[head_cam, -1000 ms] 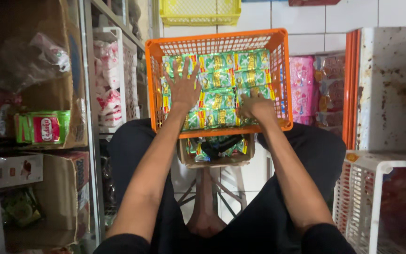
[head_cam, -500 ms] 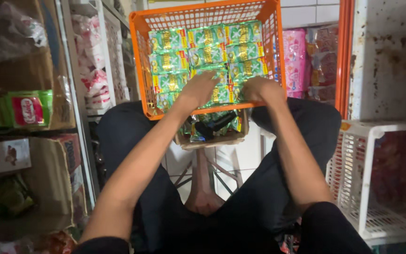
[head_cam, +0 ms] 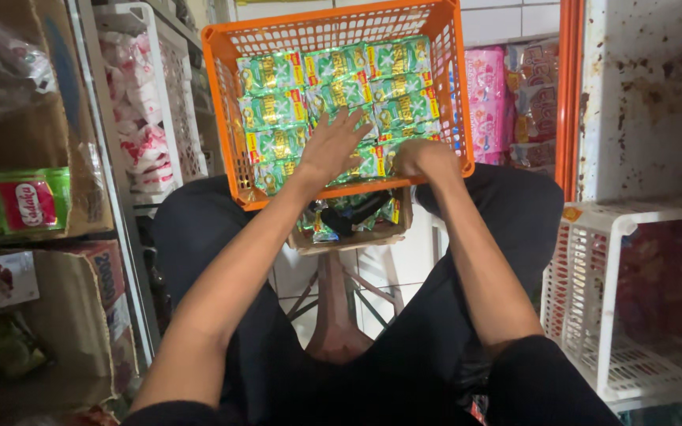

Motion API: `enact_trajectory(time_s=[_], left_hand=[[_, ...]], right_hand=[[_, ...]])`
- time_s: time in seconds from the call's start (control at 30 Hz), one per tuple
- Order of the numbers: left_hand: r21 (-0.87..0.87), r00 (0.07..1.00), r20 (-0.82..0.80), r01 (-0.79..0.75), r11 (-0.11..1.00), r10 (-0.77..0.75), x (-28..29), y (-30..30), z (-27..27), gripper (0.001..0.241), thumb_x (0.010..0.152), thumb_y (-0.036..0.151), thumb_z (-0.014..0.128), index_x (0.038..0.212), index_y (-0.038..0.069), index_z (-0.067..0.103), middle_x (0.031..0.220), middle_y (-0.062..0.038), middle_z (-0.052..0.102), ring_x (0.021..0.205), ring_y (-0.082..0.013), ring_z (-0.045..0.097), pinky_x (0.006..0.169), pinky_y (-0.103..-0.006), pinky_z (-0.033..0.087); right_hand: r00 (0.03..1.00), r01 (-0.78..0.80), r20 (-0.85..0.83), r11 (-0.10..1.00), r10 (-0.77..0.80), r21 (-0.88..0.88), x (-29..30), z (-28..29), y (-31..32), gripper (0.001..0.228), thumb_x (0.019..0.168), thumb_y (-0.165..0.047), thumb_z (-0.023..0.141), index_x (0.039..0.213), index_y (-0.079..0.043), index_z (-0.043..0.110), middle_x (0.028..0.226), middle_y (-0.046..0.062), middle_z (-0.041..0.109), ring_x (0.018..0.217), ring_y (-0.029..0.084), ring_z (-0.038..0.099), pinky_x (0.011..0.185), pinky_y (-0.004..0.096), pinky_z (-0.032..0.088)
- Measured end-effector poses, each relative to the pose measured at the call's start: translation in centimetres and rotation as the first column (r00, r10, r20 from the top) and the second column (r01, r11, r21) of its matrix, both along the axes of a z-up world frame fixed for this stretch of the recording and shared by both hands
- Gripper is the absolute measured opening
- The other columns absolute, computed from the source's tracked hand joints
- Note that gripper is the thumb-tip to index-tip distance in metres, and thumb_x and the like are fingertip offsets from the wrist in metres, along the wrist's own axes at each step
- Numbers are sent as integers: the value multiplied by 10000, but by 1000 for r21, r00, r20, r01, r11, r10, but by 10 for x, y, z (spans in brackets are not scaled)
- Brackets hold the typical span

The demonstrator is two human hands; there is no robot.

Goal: The person uses a handheld scanner to scan individual packets of detergent and snacks, transferring them between baskets and boxes while sitting on the floor of a store.

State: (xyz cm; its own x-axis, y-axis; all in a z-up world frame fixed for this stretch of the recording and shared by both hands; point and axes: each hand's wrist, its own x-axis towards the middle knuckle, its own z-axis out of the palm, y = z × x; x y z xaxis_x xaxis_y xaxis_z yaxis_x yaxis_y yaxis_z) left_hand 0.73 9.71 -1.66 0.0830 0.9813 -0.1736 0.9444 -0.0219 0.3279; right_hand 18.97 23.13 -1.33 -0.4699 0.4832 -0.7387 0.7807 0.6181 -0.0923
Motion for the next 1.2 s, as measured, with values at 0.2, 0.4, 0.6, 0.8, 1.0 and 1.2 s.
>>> enact_trajectory(time_s=[0.2, 0.4, 0.6, 0.8, 1.0, 1.2], left_hand=[[2, 964, 261, -57, 998, 54, -4, -3, 13, 617, 779, 152, 809, 1359, 162, 600, 1486, -113, 482, 1386, -344, 433, 1127, -573, 346], [118, 959, 281, -58, 991, 23, -18, -1, 7, 567, 827, 218, 794, 1345, 99, 596, 1524, -149, 442, 1419, -367, 397, 1152, -572, 320], [133, 941, 276, -238, 962, 195, -31, 2, -19, 527, 998, 200, 651, 1480, 58, 494, 1595, -190, 364, 1475, -398, 328, 1194, -563, 291], [78, 978, 99, -190, 979, 182, -31, 4, -10, 596, 942, 236, 661, 1478, 73, 458, 1626, -166, 286, 1498, -374, 268, 1184, -602, 263], [-73, 856, 455, -238, 968, 245, -20, -39, 82, 483, 1001, 242, 617, 1432, 48, 515, 1429, -197, 566, 1305, -381, 528, 1111, -486, 432], [-167, 761, 478, -411, 896, 438, 51, -153, 115, 237, 1045, 243, 565, 1082, 21, 639, 884, -221, 698, 861, -435, 688, 783, -563, 506]], right_hand=[[993, -5, -116, 997, 14, 78, -19, 48, 15, 395, 987, -340, 663, 1261, -57, 675, 1313, 222, 658, 1165, 414, 651, 975, 507, 523], [988, -59, -137, 992, 74, 112, -33, 14, -1, 850, 858, -288, 704, 1579, -168, 270, 1627, 223, 180, 1428, 412, 334, 992, 535, 462], [995, 71, -76, 997, -69, 27, -34, 4, -14, 790, 929, -387, 662, 1578, -101, 315, 1633, 284, 230, 1452, 452, 346, 1114, 530, 415], [993, 35, -112, 998, -29, 44, -35, 4, -9, 646, 973, -406, 642, 1494, -72, 457, 1541, 301, 384, 1427, 482, 405, 1125, 516, 429], [816, -112, -569, 994, 101, 15, -28, 87, -27, 606, 941, -310, 676, 1431, 4, 504, 1375, 310, 532, 1253, 447, 545, 1044, 476, 454], [741, -74, -556, 777, -376, -625, 36, 164, -98, 361, 1039, -279, 488, 1137, -5, 702, 1055, 187, 765, 1044, 286, 721, 979, 352, 541]])
